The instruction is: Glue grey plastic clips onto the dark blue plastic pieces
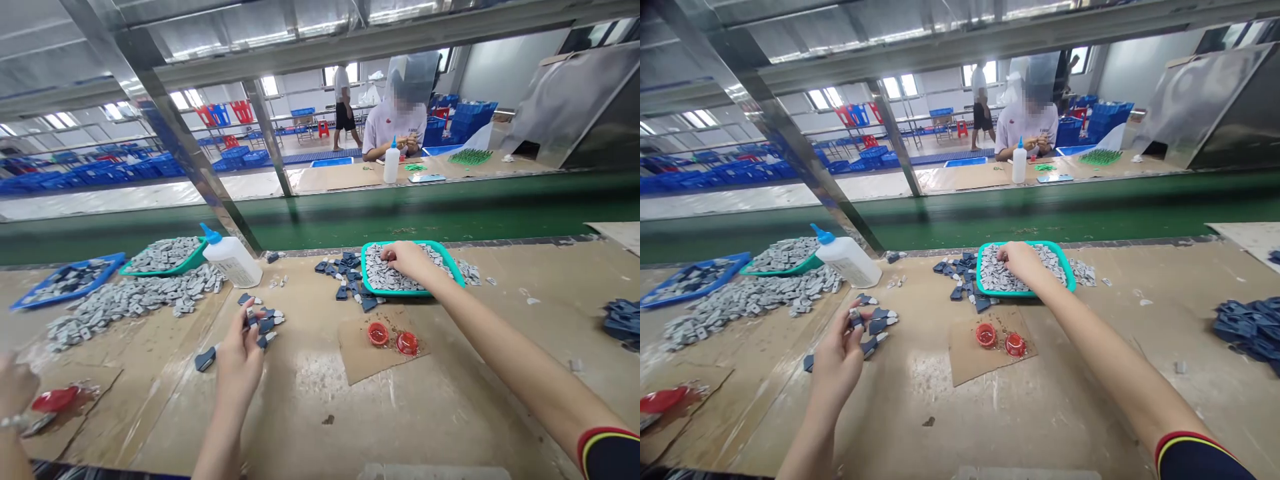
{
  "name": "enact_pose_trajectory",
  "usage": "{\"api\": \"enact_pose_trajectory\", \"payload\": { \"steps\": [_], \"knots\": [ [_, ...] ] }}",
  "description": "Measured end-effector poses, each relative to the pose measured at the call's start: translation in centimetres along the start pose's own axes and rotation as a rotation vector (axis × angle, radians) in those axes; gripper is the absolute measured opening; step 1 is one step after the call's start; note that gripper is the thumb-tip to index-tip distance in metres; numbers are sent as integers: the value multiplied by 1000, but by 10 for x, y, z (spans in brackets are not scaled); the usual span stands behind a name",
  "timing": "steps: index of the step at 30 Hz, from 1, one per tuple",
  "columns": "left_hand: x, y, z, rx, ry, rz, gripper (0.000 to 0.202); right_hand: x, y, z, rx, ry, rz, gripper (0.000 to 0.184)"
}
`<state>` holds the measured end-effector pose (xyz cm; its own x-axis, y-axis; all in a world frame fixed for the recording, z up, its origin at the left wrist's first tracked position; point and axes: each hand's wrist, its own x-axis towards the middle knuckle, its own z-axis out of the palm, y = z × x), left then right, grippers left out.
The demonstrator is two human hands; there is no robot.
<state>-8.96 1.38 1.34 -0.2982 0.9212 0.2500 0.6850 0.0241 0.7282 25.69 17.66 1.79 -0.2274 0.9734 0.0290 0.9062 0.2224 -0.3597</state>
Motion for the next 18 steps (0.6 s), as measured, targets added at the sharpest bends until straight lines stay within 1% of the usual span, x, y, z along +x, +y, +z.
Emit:
{"api": "enact_pose_trajectory", "payload": {
  "steps": [2, 4, 6, 8, 11, 14, 16, 18],
  "knots": [
    [19, -12, -8, 262, -70, 46, 52, 2, 0, 2, -47, -4, -10, 19],
    [37, -22, -11, 450, -140, 96, 53, 0, -1, 4, -88, 1, -37, 15],
    [52, -26, -9, 530, -177, 148, 54, -4, -2, 4, -122, 21, -81, 14],
    [62, -20, -1, 531, -169, 209, 58, -11, -2, 3, -148, 55, -127, 16],
    [77, 0, 19, 500, -170, 321, 60, -24, 3, -5, -159, 97, -179, 19],
    [97, 23, 50, 438, -255, 410, 56, -46, 11, -16, -122, 138, -198, 27],
    [113, 34, 73, 396, -353, 450, 53, -67, 15, -20, 28, 182, -216, 28],
    [127, 40, 93, 354, -453, 471, 50, -91, 16, -21, 276, 192, -231, 20]
  ]
}}
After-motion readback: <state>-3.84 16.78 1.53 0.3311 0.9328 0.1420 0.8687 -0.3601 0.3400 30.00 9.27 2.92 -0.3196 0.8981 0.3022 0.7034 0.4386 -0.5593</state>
